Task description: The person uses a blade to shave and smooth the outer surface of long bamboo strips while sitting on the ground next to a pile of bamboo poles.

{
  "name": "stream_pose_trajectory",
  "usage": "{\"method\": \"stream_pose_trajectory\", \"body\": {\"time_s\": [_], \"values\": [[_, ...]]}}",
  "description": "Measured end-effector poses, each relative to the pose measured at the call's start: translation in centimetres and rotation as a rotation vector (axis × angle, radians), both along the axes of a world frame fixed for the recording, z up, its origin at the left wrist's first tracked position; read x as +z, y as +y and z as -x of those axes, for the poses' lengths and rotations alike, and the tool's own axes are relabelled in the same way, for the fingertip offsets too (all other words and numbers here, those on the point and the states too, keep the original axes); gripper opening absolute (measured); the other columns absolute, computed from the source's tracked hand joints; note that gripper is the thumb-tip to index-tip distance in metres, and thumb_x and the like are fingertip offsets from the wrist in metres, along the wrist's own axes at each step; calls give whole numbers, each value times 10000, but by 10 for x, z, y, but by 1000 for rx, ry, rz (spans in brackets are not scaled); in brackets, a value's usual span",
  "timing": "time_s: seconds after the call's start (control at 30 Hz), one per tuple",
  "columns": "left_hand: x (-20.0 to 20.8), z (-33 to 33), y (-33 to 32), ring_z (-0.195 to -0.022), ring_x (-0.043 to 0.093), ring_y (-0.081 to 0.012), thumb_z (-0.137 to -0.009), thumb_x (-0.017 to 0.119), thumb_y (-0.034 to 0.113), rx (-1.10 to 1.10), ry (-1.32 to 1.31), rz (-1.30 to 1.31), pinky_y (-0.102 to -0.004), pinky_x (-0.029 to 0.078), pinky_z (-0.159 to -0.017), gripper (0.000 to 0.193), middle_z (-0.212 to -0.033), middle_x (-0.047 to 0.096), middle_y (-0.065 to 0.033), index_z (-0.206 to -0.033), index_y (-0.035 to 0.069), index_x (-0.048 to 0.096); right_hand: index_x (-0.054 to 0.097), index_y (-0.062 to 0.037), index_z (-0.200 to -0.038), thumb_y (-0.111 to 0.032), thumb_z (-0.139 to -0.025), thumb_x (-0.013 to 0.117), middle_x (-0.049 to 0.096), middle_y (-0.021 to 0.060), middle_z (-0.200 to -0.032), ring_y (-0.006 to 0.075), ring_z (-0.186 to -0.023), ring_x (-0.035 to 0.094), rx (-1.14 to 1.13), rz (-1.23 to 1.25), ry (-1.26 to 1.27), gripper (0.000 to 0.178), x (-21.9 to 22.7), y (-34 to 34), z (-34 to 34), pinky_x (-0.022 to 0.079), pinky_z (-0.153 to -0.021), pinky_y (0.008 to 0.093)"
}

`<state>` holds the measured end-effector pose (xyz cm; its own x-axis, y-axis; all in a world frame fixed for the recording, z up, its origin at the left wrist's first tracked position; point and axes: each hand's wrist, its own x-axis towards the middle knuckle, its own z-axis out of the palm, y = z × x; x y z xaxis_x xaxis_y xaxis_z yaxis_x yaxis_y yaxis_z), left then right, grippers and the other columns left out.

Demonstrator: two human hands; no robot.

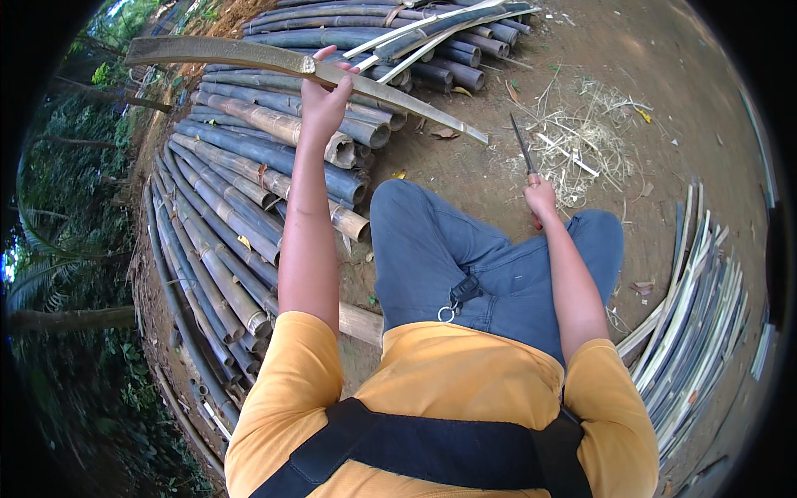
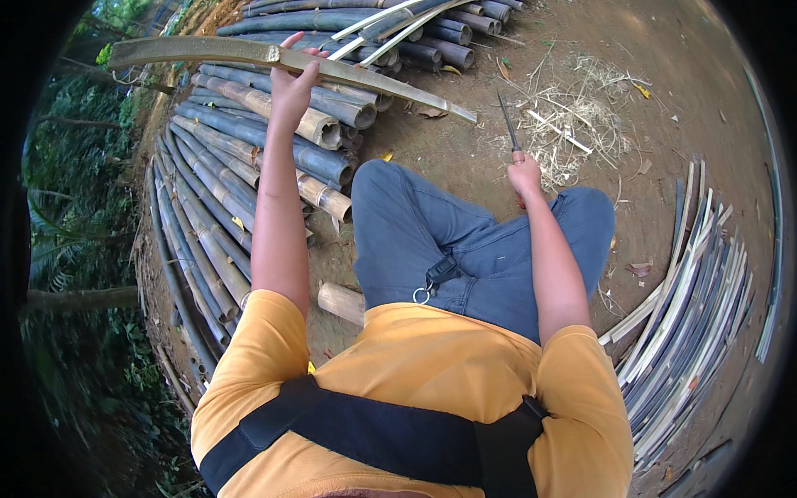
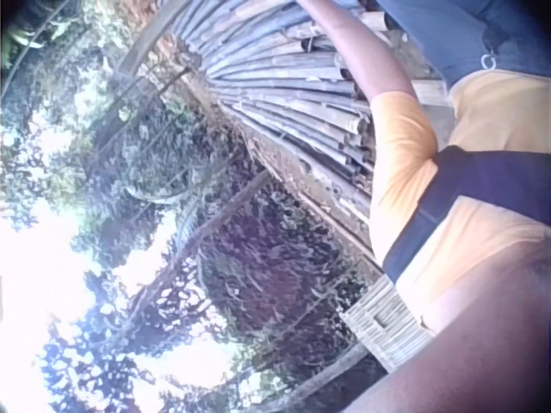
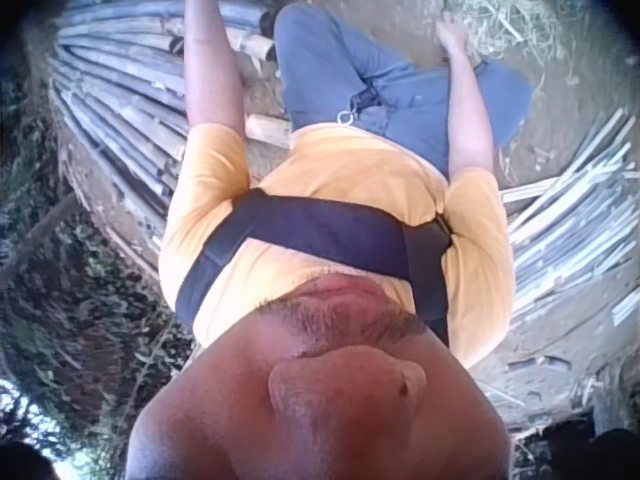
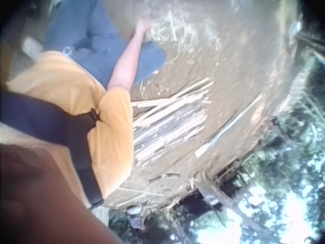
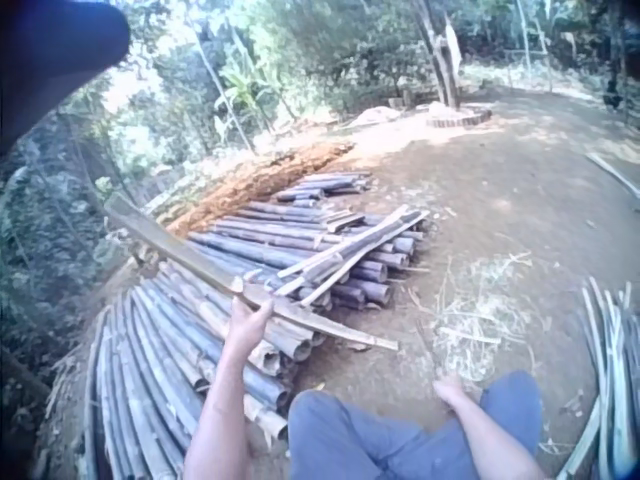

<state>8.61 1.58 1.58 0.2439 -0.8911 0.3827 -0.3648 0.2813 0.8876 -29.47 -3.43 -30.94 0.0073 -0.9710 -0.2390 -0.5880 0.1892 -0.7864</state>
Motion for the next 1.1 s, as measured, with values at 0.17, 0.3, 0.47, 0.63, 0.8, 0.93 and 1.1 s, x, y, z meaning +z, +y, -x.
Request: {"method": "stream_pose_trajectory", "body": {"time_s": [0.17,0.3,0.47,0.63,0.8,0.93,1.1], "values": [[-1,19,1,-1051,684,-206,-905,621,-59,-5,41,90,-320,551,-866,472,-1050,676,-120,-1336,20,447,572,-31,-858,-180,-782,681,623,162,-725,322,-699,620,118,75,-62,200,22,16,-20,483,-681,430],[-9,42,-7,-859,732,-225,-920,745,135,117,15,156,-318,555,-770,466,-809,703,-98,-1281,28,470,562,-19,-868,-177,-808,678,618,184,-725,379,-701,616,217,101,-84,205,39,20,-28,477,-672,447],[-22,66,-22,-584,670,-237,-941,721,324,206,240,305,-354,568,-632,378,-671,639,-110,-1043,51,480,571,-27,-893,-174,-799,684,657,209,-788,409,-789,655,267,83,-82,207,44,26,-34,492,-706,468],[-22,90,-41,-440,537,-207,-953,626,184,170,444,405,-389,541,-476,208,-553,476,-73,-963,53,466,614,-31,-915,-178,-794,688,677,214,-820,410,-823,665,161,-22,46,204,25,18,-23,508,-738,469],[-29,87,-42,-394,482,-183,-918,509,155,152,417,425,-362,503,-440,117,-538,457,-63,-867,55,476,638,-39,-900,-177,-793,672,690,222,-852,408,-839,669,197,-63,-32,177,54,23,-34,510,-752,468],[-24,92,-52,-368,474,-155,-905,461,96,-16,423,438,-336,509,-415,114,-509,466,-76,-818,21,468,611,-43,-853,-181,-795,652,678,221,-828,407,-819,664,152,-133,-9,156,40,23,-40,497,-739,472],[-29,87,-50,-366,469,-151,-852,419,49,-60,380,457,-332,513,-422,96,-506,465,-76,-779,17,474,624,-41,-873,-179,-822,625,675,240,-844,423,-840,661,149,-59,-2,147,48,34,-46,499,-760,497]]}}
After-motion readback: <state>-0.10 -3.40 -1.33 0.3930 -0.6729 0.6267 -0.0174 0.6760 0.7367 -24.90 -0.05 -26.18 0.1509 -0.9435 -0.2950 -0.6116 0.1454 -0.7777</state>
